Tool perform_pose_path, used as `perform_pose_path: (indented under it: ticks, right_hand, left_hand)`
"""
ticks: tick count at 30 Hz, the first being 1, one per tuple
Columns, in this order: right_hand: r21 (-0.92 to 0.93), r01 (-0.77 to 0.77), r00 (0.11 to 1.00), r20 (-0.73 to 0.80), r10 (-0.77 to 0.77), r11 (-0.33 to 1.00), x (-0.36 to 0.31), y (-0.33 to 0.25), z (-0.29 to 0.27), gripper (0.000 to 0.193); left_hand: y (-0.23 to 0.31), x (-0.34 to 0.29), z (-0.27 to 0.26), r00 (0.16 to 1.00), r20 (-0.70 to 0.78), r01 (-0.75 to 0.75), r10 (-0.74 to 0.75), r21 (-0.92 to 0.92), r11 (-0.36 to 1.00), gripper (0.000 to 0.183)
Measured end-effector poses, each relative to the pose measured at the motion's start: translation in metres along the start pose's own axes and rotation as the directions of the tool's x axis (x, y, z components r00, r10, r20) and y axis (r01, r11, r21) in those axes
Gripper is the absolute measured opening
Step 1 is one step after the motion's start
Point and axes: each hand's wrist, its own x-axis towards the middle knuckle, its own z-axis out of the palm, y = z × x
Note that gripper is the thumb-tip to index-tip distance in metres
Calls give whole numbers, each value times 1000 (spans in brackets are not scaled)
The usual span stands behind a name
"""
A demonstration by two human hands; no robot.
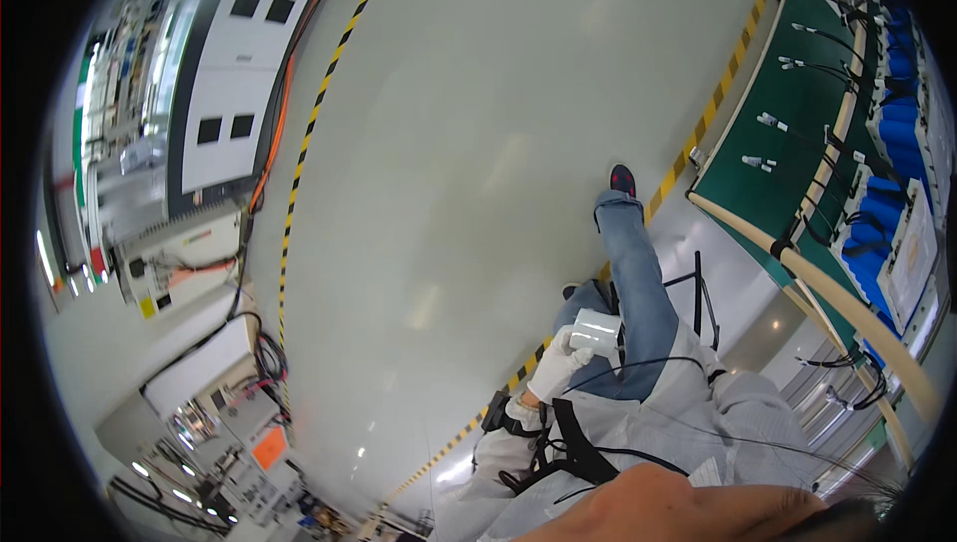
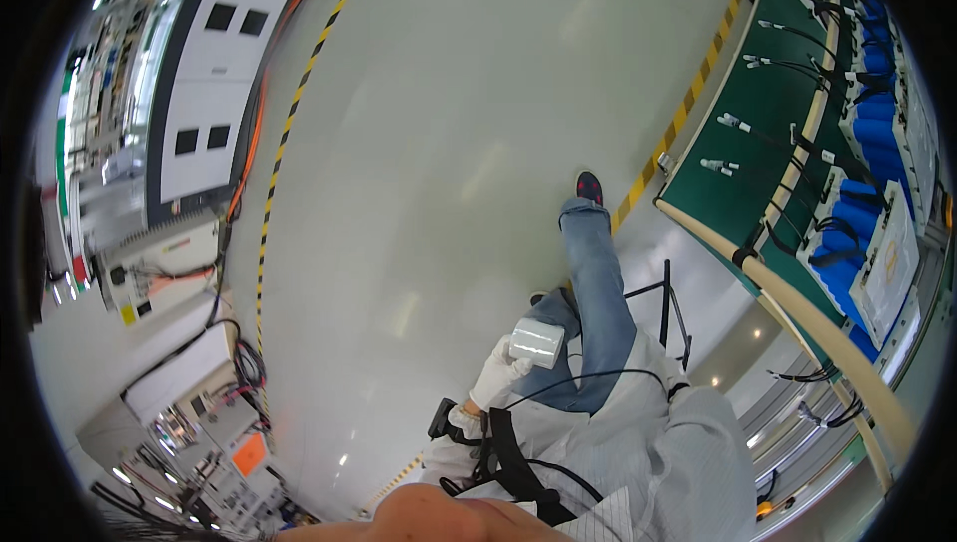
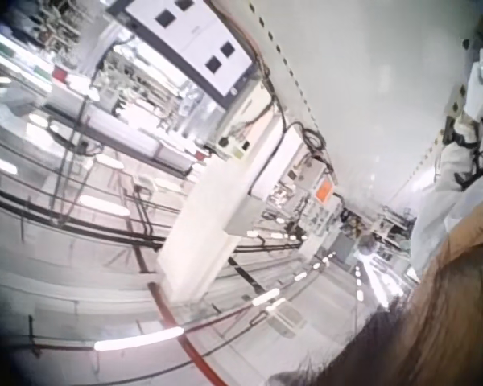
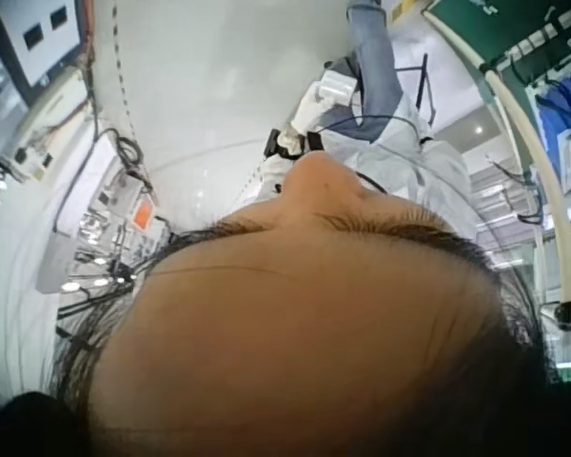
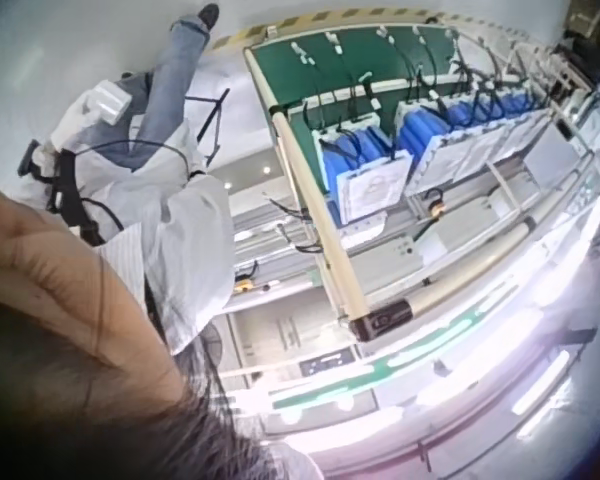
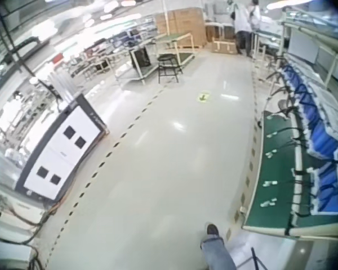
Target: The recorder is applying tape to secure the connector cables on multiple battery packs.
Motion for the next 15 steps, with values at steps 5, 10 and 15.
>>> perform_pose_path:
  ticks: [5,10,15]
  right_hand:
    - [-4,-118,985,130,118,993,-4,0,0,19]
    - [8,-211,949,241,203,978,-10,-14,-13,21]
    - [40,-288,914,310,262,957,-8,-33,-31,23]
  left_hand:
    - [39,51,9,991,-134,-31,27,-32,999,38]
    - [100,101,28,1000,-9,19,-20,-22,1000,36]
    - [150,160,30,983,39,177,-177,12,984,37]
